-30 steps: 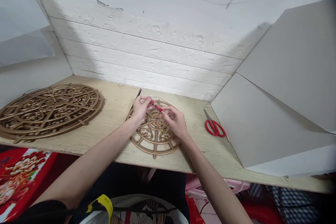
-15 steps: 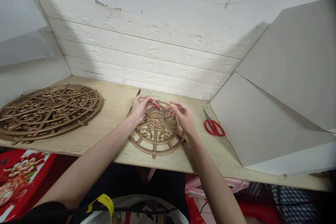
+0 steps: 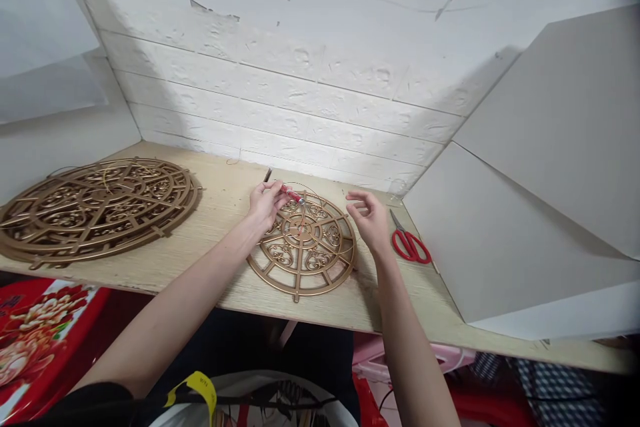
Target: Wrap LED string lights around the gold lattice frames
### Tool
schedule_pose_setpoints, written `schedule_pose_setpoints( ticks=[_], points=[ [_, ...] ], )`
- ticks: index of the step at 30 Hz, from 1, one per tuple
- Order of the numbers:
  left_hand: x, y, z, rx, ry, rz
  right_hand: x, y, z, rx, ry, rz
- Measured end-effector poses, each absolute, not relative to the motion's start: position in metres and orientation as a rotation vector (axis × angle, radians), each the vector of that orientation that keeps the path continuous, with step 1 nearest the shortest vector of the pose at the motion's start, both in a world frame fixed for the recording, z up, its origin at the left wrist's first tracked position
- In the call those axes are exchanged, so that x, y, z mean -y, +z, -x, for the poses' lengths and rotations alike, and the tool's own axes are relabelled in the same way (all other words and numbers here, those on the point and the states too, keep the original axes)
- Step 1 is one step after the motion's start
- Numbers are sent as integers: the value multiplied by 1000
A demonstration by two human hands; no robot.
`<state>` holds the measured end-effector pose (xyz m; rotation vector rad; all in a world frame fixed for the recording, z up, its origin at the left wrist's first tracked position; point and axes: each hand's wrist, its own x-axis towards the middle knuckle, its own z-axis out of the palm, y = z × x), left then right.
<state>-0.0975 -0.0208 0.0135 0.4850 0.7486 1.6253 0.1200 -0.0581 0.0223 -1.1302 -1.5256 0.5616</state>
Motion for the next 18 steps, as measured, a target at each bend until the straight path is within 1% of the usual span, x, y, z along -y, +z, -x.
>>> schedule_pose_setpoints(
  ticks=[4, 5, 9, 15, 18],
  points=[
    [22, 15, 99, -745, 1610, -507, 69, 27, -111, 1935, 937, 907],
    [22, 15, 99, -751, 1611, -505, 71, 27, -106, 2035, 980, 866],
    [22, 14, 97, -764, 1617, -490, 73, 20, -89, 2287, 885, 894],
    [19, 11, 97, -762, 1626, -487, 69, 12, -87, 2329, 680, 969],
    [20, 11, 97, -764, 1626, -489, 68, 13, -92, 2364, 702, 940]
  ],
)
